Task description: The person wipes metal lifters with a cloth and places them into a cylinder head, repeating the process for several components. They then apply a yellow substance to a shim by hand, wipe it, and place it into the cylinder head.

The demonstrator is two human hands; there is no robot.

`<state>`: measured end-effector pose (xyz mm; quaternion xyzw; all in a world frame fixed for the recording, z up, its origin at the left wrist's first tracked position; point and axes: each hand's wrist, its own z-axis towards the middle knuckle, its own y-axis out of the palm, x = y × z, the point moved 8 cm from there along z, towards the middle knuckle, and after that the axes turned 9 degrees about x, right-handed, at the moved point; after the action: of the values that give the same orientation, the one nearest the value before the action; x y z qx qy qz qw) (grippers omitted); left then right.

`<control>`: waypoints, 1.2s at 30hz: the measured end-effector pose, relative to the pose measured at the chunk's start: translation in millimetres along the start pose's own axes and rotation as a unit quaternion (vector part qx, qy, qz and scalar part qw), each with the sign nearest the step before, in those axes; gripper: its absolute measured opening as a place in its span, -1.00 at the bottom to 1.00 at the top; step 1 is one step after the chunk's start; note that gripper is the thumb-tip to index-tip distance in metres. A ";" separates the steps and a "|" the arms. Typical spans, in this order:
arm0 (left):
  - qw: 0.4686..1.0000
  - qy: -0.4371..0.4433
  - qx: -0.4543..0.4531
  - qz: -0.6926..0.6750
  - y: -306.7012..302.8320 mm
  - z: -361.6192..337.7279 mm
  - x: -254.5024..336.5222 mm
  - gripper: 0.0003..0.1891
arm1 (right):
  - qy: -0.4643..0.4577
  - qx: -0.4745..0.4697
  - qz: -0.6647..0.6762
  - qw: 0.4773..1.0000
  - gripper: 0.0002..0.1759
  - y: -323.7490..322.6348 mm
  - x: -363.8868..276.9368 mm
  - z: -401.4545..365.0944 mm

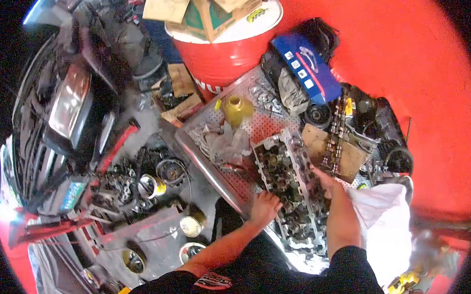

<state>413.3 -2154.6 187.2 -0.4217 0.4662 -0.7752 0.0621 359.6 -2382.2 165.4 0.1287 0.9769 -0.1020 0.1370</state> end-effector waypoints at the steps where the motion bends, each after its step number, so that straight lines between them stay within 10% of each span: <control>1: 1.000 0.014 -0.007 0.000 7.8 0.7 -4.7 -0.81 | 0.006 0.000 0.016 1.000 0.27 -11.4 17.5 29.5; 3: 0.998 0.065 0.005 -0.007 5.8 8.2 -7.3 -0.83 | 0.014 0.114 0.022 0.993 0.12 -13.8 13.2 12.3; 8: 0.980 0.146 0.085 -0.106 -126.8 108.1 -25.6 -0.84 | -0.096 0.043 0.097 0.990 -0.19 -24.5 16.1 29.4; 9: 0.984 0.147 0.064 -0.082 -153.4 153.6 -30.0 -0.84 | -0.181 0.186 0.037 0.965 -0.42 -42.0 5.0 11.5; 11: 0.947 0.183 0.262 -0.036 -203.0 259.5 -45.5 -0.79 | -0.174 0.260 0.123 0.942 -0.45 -51.1 7.3 -11.4; 17: 0.975 -0.110 0.151 0.123 -186.5 574.9 -151.6 -0.59 | -0.238 0.403 0.194 0.862 -0.57 -29.6 2.6 -92.8; 20: 0.968 -0.118 0.139 0.173 -151.5 654.7 -211.3 -0.58 | -0.235 0.398 0.335 0.821 -0.64 -11.9 25.9 -112.3; 29: 0.969 -0.145 0.173 0.100 -187.7 621.6 -160.9 -0.60 | -0.242 0.475 0.310 0.787 -0.69 -16.1 -15.8 -184.7; 33: 0.953 0.059 0.225 -0.196 -210.1 497.8 -79.3 -0.68 | -0.268 0.500 0.323 0.757 -0.76 1.7 -79.4 -200.3; 36: 0.925 0.037 0.115 -0.360 -210.8 373.1 -24.5 -0.53 | -0.382 0.387 0.330 0.771 -0.67 45.6 -152.5 -211.5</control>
<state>757.0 -2275.2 414.3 -0.5219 0.1927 -0.8089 -0.1900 463.0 -2323.5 401.9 0.4361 0.6194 -0.4610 0.4622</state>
